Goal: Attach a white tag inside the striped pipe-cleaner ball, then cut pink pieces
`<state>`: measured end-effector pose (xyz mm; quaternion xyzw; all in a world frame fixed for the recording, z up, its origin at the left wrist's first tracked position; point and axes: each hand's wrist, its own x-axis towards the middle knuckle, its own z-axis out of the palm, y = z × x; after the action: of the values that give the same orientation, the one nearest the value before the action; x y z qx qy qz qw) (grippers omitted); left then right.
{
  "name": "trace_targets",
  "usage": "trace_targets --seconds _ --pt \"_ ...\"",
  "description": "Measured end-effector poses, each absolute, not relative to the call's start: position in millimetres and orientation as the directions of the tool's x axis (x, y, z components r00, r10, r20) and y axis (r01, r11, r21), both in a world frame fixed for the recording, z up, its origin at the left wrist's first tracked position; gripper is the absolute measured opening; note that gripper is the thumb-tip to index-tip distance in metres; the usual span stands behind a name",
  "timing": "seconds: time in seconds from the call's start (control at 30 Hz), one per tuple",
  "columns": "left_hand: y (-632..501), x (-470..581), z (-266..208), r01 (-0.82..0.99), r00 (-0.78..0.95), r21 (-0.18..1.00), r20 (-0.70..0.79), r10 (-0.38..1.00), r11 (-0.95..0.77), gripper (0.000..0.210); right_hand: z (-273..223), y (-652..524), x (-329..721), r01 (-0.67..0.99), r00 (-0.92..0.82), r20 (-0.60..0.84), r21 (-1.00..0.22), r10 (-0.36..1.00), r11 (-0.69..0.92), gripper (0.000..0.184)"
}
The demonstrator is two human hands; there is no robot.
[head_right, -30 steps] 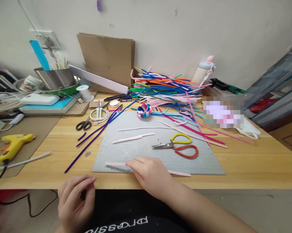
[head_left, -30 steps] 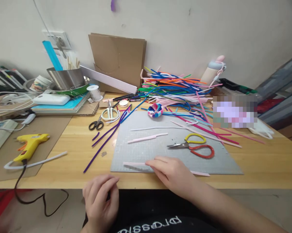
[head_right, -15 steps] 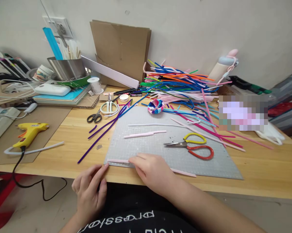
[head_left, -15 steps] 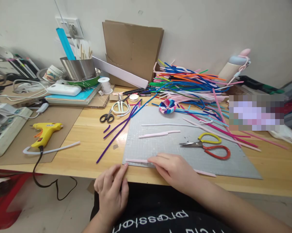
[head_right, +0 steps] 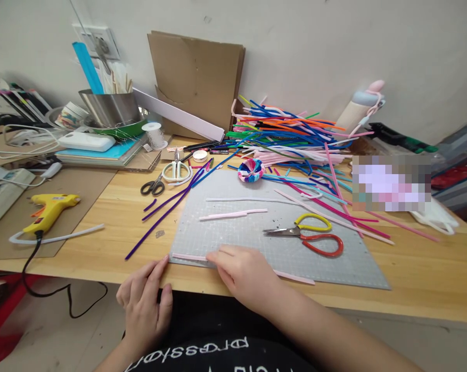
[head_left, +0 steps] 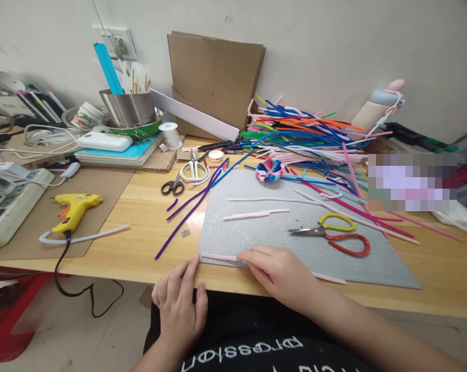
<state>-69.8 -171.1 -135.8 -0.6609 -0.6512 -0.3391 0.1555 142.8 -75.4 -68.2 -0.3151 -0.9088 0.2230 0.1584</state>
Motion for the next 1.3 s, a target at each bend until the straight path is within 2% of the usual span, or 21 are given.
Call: trace_targets --seconds 0.33,0.53,0.77,0.9,1.3 --pt "-170.9 -68.6 -133.9 0.965 -0.08 0.242 0.63 0.773 -0.097 0.051 -69.0 -76.6 144.2 0.506 -0.75 0.145 -0.503 0.645 0.701 0.028" --pt "-169.3 -67.2 -130.9 0.986 -0.035 0.15 0.631 0.775 -0.078 0.044 -66.7 -75.3 142.9 0.516 -0.75 0.121 -0.509 0.651 0.689 0.029" --pt "-166.6 -67.5 -133.7 0.987 -0.03 0.141 0.65 0.759 -0.082 0.047 -57.9 -62.6 168.1 0.523 -0.723 0.046 -0.615 0.689 0.59 0.028" --pt "-164.7 -67.0 -135.8 0.984 -0.047 0.159 0.661 0.749 -0.079 0.05 -56.2 -60.2 183.0 0.537 -0.724 -0.008 -0.634 0.69 0.556 0.028" --pt "-165.2 -68.5 -138.8 0.983 -0.035 0.159 0.652 0.757 -0.092 0.052 -55.2 -60.4 183.1 0.533 -0.79 -0.02 -0.517 0.613 0.67 0.027"
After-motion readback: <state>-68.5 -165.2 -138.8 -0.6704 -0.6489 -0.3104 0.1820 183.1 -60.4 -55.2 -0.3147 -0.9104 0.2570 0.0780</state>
